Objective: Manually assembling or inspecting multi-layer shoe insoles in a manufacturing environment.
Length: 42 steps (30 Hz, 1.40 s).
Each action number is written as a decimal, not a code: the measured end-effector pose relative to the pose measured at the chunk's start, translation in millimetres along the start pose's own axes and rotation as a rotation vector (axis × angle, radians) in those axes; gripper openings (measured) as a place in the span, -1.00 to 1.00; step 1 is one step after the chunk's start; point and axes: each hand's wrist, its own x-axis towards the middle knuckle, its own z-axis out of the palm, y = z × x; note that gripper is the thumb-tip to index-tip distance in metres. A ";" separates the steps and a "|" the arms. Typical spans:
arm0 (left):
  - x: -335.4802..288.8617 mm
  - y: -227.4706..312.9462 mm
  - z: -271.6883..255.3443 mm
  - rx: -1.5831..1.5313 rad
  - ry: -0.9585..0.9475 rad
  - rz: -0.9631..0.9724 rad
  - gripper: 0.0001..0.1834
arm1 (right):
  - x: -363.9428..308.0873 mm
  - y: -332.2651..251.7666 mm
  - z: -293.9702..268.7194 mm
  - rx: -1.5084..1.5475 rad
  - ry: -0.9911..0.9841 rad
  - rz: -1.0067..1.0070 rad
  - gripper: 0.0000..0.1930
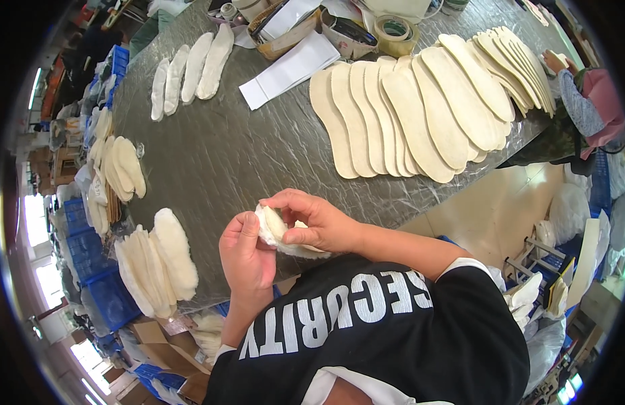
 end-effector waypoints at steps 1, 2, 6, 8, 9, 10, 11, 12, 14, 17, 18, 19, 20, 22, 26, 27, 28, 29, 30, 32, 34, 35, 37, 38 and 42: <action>-0.5 2.2 1.0 0.005 -0.001 0.006 -0.82 | 1.1 0.2 -1.3 -0.075 -0.033 -0.016 -0.14; -0.9 4.7 2.3 -0.028 0.051 -0.015 -0.82 | 1.8 -1.8 -3.2 -0.073 -0.037 -0.022 -0.14; 6.8 13.2 -12.6 -0.281 0.174 -0.072 -0.82 | 3.7 -6.2 -3.4 -0.517 -0.292 -0.034 0.02; 9.8 13.1 -21.4 -0.289 0.180 -0.091 -0.84 | 3.2 0.2 -5.1 -0.295 -0.321 0.188 -0.04; 9.5 11.6 -27.0 -0.279 0.093 -0.065 -0.82 | 4.7 1.2 -5.2 -0.289 -0.330 0.185 -0.04; 7.8 11.9 -30.6 -0.268 0.005 -0.039 -0.81 | 6.3 2.0 -5.8 -0.288 -0.351 0.195 -0.07; 3.7 13.0 -31.4 -0.265 0.012 -0.032 -0.81 | 7.4 2.7 -6.0 -0.288 -0.372 0.206 -0.09; 0.4 15.0 -28.5 -0.094 0.078 0.123 -0.84 | 9.4 0.3 -6.1 -0.286 -0.382 0.204 -0.09; -2.5 21.6 -29.7 0.077 0.152 0.283 -0.85 | 12.1 -7.6 -5.1 -0.156 -0.466 0.350 -0.14; -7.0 39.8 -38.1 0.970 -0.090 0.831 -0.66 | 9.8 -3.7 -10.2 -0.083 -0.537 0.394 -0.14; -8.0 44.0 -37.6 0.973 -0.078 0.832 -0.66 | 11.1 -3.2 -10.3 0.011 -0.570 0.430 -0.12; -7.1 47.3 -36.7 1.112 -0.119 0.914 -0.68 | 11.7 -4.0 -9.2 0.012 -0.579 0.433 -0.12; -5.8 48.9 -36.1 1.252 -0.162 0.993 -0.70 | 11.4 -5.7 -7.5 0.039 -0.584 0.439 -0.11; -4.4 48.0 -36.6 1.235 -0.141 0.998 -0.71 | 10.7 -6.9 -5.1 0.065 -0.590 0.447 -0.10; -4.2 47.4 -38.7 1.241 -0.155 0.973 -0.70 | 8.2 -4.9 -7.3 0.135 -0.602 0.511 -0.11; -4.2 47.3 -38.8 1.244 -0.163 0.947 -0.69 | 7.7 -4.1 -8.2 0.127 -0.612 0.514 -0.11; -4.0 47.8 -38.8 1.243 -0.163 0.946 -0.69 | 7.4 -5.0 -8.6 0.128 -0.612 0.516 -0.11; -3.7 48.5 -38.7 1.263 -0.184 0.930 -0.69 | 7.2 -6.3 -8.7 0.130 -0.603 0.523 -0.12; -3.5 48.8 -38.2 1.282 -0.206 0.916 -0.70 | 6.6 -7.4 -9.1 0.131 -0.593 0.531 -0.12; -3.2 48.8 -37.3 1.290 -0.215 0.924 -0.70 | 4.9 -4.8 -10.8 0.132 -0.597 0.542 -0.12; -2.3 47.8 -35.8 1.296 -0.227 0.934 -0.70 | 3.5 -2.7 -12.9 0.131 -0.598 0.553 -0.11; -2.0 47.1 -34.9 1.300 -0.226 0.970 -0.72 | 2.8 -2.0 -13.6 0.141 -0.616 0.542 -0.11; -1.9 46.7 -34.6 1.306 -0.223 1.005 -0.73 | 1.9 -2.8 -12.1 0.154 -0.637 0.529 -0.10; -1.6 46.6 -34.6 1.323 -0.239 1.040 -0.74 | 1.3 -5.4 -9.0 0.248 -0.606 0.502 -0.16; -0.9 40.9 -31.8 1.384 -0.304 1.143 -0.79 | 6.5 -6.4 -5.8 0.286 -0.396 0.400 -0.31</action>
